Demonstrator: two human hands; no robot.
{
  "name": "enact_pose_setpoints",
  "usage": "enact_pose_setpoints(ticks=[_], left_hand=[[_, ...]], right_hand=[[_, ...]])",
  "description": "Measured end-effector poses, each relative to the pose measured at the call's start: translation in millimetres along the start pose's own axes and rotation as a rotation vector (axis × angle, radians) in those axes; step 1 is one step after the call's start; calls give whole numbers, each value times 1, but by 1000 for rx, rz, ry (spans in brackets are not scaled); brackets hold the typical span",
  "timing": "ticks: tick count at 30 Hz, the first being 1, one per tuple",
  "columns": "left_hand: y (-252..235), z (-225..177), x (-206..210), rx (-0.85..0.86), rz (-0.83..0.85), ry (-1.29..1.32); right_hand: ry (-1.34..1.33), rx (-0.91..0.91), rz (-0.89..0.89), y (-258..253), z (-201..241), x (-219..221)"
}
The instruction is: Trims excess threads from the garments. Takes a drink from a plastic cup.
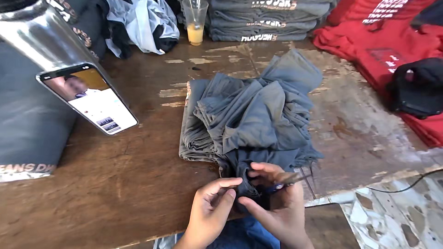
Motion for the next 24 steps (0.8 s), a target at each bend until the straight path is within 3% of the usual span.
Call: enact_pose_setpoints(ticks=[6,13,19,24], left_hand=[[0,-2,2,72,-54,-55],[1,-14,10,247,-48,-387],[3,-7,8,256,1,-302],[1,1,-4,152,-33,-33]], right_hand=[[91,-86,-54,4,16,4],[89,-151,2,14,32,15],[112,-211,85,18,38,15],[119,-113,173,26,18,10]])
Point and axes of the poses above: each hand's wrist, its own y-axis away from the middle knuckle, its own x-axis out of the palm, z = x × y, the point moved 10 cm from there along -y, towards the middle knuckle
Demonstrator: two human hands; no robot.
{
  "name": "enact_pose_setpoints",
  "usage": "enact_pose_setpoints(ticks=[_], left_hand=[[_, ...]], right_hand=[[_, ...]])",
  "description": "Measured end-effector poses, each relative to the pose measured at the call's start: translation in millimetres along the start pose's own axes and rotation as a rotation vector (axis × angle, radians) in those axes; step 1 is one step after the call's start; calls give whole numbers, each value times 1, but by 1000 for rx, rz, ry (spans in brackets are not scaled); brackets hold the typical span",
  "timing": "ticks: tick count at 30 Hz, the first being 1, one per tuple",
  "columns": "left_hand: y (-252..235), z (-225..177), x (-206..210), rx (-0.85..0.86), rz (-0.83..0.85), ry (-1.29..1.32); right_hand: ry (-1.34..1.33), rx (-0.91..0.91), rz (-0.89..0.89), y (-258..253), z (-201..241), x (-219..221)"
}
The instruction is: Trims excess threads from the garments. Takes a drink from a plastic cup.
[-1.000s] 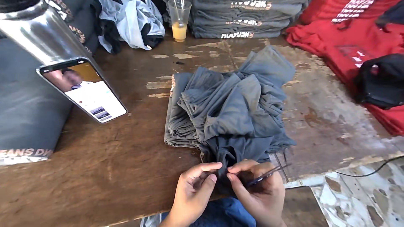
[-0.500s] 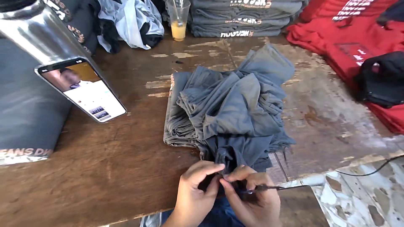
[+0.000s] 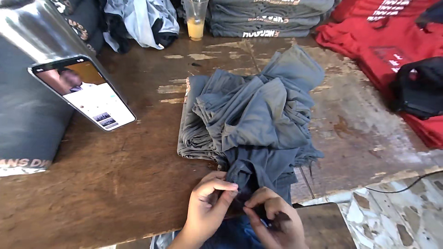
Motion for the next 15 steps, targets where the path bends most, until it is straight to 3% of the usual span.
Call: enact_pose_setpoints(ticks=[4,15], left_hand=[[-1,9,-8,-52,-31,197],[0,10,-8,-36,-17,219]], right_hand=[[262,115,63,13,-27,-4],[619,33,100,1,-17,11]])
Point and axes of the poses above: each hand's wrist, its own y-axis away from the middle knuckle, its own x-axis out of the palm, z = x × y, the point moved 10 cm from there along -y, towards the middle knuckle
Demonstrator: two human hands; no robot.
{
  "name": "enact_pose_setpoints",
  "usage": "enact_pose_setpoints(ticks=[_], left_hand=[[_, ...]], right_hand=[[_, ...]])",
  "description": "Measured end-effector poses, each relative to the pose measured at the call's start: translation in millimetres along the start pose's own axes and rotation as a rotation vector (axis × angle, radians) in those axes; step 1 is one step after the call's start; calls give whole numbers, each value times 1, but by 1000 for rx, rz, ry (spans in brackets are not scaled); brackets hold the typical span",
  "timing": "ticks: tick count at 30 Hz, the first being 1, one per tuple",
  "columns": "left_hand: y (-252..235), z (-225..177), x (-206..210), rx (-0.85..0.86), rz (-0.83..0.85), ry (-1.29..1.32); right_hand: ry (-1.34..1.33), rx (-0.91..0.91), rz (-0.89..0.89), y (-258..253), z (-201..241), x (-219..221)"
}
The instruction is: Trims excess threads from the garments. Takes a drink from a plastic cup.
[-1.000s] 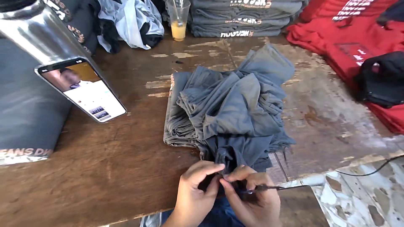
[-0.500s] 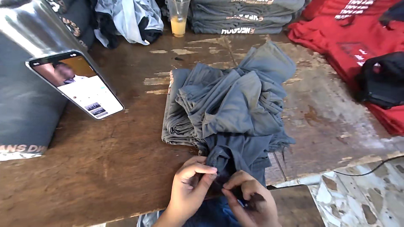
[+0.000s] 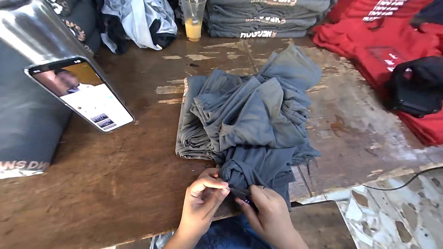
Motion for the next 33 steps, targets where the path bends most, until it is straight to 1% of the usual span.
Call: enact_pose_setpoints(ticks=[8,13,16,21,26,28,31,33], left_hand=[[1,-2,0,8,16,21],[3,-10,6,87,16,-219],[4,-11,8,112,21,-279],[5,-6,4,43,0,-174],[6,-5,5,40,45,-50],[6,-6,5,38,74,-8],[7,-6,6,51,97,0],[5,-6,5,55,83,-25]], right_hand=[[19,5,-18,-2,5,0],[0,84,-28,-9,15,-1],[5,106,8,-13,17,2],[-23,131,39,-15,15,4],[-137,172,28,-8,7,4],[-141,174,36,-7,6,4],[-113,163,44,-9,6,5],[-113,153,48,-11,6,5]])
Point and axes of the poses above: each hand's wrist, its own y-axis away from the middle knuckle, its own x-axis out of the palm, z = x × y, the point moved 10 cm from there along -y, towards the middle knuckle
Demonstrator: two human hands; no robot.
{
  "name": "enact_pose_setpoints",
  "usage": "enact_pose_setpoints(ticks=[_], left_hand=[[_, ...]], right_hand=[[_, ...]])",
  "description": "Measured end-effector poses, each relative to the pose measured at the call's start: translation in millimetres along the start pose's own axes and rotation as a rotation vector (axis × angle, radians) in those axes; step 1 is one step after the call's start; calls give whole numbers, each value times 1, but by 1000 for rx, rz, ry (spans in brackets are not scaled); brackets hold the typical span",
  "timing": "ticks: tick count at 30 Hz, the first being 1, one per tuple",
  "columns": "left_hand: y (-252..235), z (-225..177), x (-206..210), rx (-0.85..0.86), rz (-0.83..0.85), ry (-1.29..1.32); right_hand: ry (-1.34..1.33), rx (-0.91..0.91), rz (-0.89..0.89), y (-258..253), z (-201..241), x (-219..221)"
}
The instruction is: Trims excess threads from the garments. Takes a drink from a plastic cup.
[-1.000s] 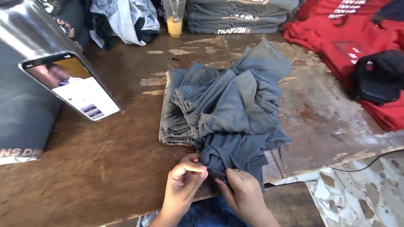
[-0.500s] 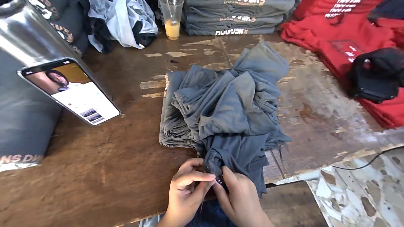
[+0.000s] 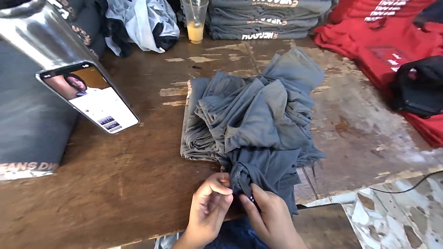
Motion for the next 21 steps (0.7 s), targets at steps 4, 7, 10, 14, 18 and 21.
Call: enact_pose_setpoints(ticks=[4,7,10,14,18,21], left_hand=[[-6,-3,-1,8,-97,-103],[-13,-7,3,10,-152,-238],[-14,-11,5,-1,-145,-266],[-12,-29,-6,73,-78,-394],[-11,-40,-7,158,100,-646],[-11,-33,2,122,286,-734]], right_hand=[[-99,3,-36,1,-5,-9],[-106,1,-164,-4,-17,-25],[24,-15,-218,-13,-35,-29],[-195,-122,-253,-7,-49,-45],[-749,-201,-282,3,-50,-69],[-453,-92,-37,6,-58,-43]])
Point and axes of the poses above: each hand's wrist, its own y-axis away from the middle knuckle, its own x-axis out of the palm, z = x × y, the point moved 10 cm from there along -y, towards the middle knuckle
